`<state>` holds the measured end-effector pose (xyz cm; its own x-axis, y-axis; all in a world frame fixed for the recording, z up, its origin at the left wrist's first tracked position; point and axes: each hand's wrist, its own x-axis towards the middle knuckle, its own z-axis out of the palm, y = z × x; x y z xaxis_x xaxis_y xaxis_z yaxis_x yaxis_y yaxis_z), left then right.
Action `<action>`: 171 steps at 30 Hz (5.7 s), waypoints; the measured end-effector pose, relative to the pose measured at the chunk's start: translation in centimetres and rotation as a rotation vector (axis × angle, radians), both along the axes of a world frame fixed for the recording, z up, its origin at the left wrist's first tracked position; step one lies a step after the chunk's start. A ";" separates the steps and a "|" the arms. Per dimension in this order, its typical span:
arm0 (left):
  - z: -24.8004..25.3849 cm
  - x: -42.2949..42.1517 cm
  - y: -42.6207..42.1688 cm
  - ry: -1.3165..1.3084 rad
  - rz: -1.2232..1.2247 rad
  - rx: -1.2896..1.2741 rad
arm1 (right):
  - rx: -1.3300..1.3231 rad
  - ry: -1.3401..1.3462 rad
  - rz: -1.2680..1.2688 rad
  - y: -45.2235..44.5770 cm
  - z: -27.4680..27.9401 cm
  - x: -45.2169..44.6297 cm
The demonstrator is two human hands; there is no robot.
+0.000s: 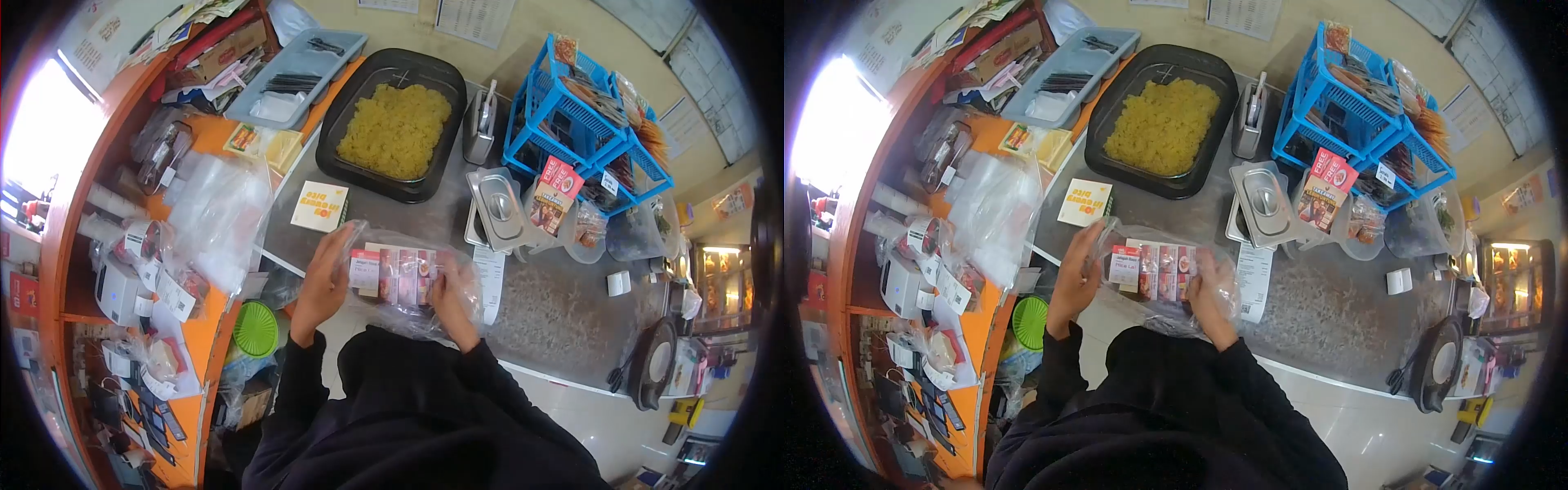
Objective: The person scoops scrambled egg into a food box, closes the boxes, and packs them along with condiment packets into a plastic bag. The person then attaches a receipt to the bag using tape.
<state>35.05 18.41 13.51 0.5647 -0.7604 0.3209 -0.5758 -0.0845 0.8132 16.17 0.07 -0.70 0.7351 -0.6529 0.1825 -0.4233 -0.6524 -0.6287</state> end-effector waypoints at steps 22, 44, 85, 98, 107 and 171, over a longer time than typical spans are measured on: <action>-1.1 -4.6 3.7 -0.158 0.017 0.186 | -0.420 0.489 0.618 4.9 5.1 28.6; -3.6 -0.2 5.6 0.332 -0.143 0.063 | -0.025 0.616 0.747 1.1 13.3 6.3; -0.4 19.7 4.4 1.205 -0.595 0.209 | -0.592 0.338 0.432 -5.3 1.0 65.5; -0.5 19.4 2.8 1.129 -0.740 -0.050 | 0.147 -0.587 0.118 -8.3 17.3 61.9; 3.1 16.9 -0.6 1.139 -0.434 -0.409 | 0.815 -0.367 0.891 -2.2 25.5 26.2; -0.7 2.0 -2.2 1.198 -0.848 -0.188 | 1.145 -0.365 0.570 7.9 22.2 4.7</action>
